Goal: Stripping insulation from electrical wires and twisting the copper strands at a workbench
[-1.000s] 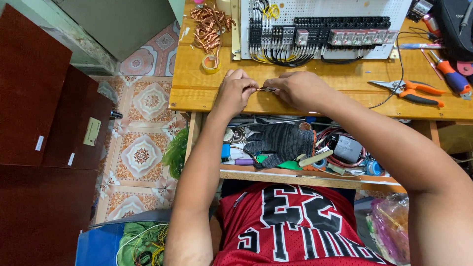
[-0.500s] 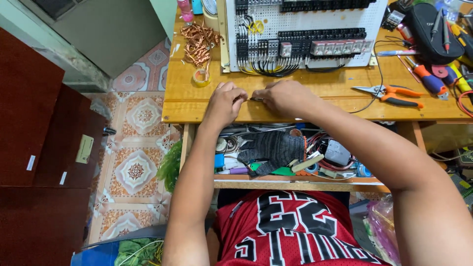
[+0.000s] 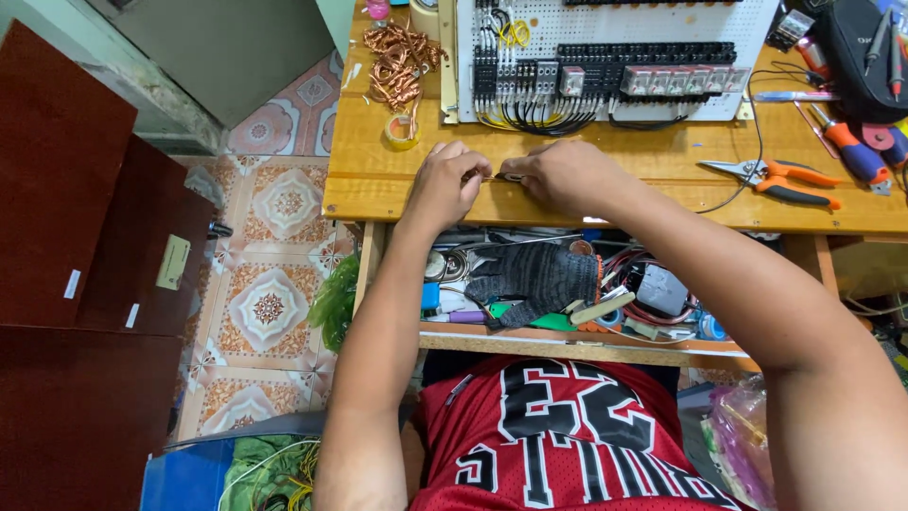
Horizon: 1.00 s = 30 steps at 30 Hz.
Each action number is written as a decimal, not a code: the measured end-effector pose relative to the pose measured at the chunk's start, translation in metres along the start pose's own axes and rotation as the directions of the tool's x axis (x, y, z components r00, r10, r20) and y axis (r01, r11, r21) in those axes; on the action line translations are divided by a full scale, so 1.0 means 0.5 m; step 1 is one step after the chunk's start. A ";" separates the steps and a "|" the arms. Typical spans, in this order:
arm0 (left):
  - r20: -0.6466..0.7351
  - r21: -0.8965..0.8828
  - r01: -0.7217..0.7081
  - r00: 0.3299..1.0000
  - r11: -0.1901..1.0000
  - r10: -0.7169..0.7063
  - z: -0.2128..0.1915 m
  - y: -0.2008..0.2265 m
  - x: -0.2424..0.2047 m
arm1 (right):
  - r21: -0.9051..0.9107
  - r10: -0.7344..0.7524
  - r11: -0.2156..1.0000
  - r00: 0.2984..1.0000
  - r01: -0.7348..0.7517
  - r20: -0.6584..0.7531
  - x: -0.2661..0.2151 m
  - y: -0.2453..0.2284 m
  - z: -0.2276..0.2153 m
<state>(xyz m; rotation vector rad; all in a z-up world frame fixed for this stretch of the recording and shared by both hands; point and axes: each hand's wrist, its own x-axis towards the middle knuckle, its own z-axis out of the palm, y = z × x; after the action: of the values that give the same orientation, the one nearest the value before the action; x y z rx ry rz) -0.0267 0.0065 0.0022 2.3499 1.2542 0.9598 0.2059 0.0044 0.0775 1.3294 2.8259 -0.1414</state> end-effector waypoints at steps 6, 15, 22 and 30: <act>-0.006 0.063 -0.048 0.999 0.997 0.048 0.015 -0.009 -0.001 | 0.003 -0.004 1.000 1.000 0.004 0.022 -0.002 -0.008 -0.014; 0.032 0.132 -0.049 0.998 0.990 0.045 0.019 -0.006 -0.002 | -0.019 -0.024 0.999 0.999 0.025 0.041 -0.004 -0.013 -0.027; 0.057 0.209 -0.003 0.998 0.978 -0.010 0.027 -0.007 -0.002 | -0.032 -0.043 0.999 0.999 0.044 0.026 -0.008 -0.020 -0.043; 0.057 0.279 0.002 0.998 0.960 -0.019 0.015 0.002 -0.001 | -0.057 -0.049 0.997 0.998 0.050 0.028 -0.008 -0.023 -0.041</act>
<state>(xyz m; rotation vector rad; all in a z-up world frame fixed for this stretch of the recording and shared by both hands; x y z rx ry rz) -0.0212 0.0054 -0.0027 2.5571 1.4596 0.7452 0.2001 -0.0039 0.0987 1.2377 2.8197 -0.0764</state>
